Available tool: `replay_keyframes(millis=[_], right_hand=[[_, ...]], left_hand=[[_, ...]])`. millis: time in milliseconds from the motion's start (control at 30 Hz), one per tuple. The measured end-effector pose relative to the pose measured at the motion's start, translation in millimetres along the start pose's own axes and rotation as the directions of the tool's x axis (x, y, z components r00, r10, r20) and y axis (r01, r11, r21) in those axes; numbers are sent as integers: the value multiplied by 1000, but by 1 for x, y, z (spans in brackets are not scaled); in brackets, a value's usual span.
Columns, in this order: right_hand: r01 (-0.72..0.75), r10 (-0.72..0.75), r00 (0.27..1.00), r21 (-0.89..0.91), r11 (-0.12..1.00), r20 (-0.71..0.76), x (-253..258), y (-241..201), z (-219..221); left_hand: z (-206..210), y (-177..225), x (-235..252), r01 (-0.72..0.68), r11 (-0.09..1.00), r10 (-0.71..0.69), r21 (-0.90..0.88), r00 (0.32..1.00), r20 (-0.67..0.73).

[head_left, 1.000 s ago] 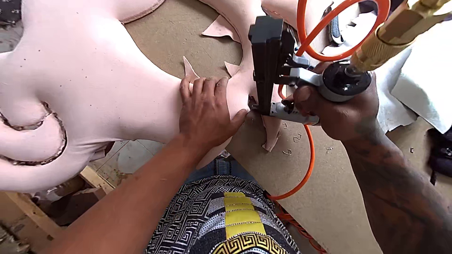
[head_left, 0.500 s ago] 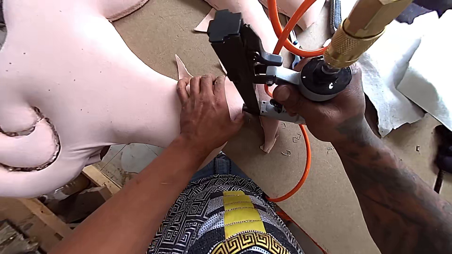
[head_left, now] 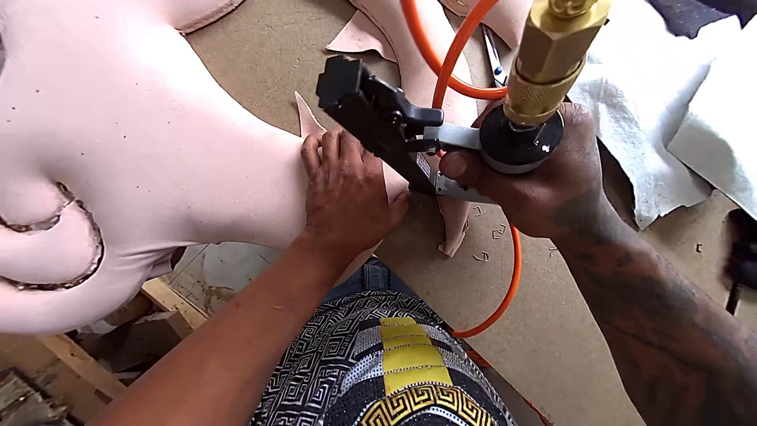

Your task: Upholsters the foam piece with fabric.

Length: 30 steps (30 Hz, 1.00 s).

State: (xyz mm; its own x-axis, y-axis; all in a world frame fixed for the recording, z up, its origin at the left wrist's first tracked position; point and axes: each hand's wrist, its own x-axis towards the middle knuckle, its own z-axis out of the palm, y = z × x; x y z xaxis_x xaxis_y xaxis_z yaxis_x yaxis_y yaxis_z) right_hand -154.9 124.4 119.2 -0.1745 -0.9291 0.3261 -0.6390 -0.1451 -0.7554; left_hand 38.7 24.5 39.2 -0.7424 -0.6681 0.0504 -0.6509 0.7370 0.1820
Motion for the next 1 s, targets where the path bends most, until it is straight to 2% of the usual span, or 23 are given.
replay_keyframes(millis=[100, 267, 400, 1000], right_hand=[[-5, 4, 1000, 49, 999, 20, -3, 2, -5], [-56, 53, 998, 165, 985, 24, -7, 10, -10], [-68, 65, 998, 185, 980, 22, -7, 13, -8], [48, -48, 997, -9, 999, -57, -9, 3, 1]], left_hand=[[-1, 0, -1, 8, 1000, -8, -12, 999, -33], [-3, 0, 1, 26, 999, -26, -19, 1000, -5], [-4, 1, 1, 31, 999, -31, -12, 999, 6], [-1, 2, 1, 17, 1000, -17, 26, 1000, -1]])
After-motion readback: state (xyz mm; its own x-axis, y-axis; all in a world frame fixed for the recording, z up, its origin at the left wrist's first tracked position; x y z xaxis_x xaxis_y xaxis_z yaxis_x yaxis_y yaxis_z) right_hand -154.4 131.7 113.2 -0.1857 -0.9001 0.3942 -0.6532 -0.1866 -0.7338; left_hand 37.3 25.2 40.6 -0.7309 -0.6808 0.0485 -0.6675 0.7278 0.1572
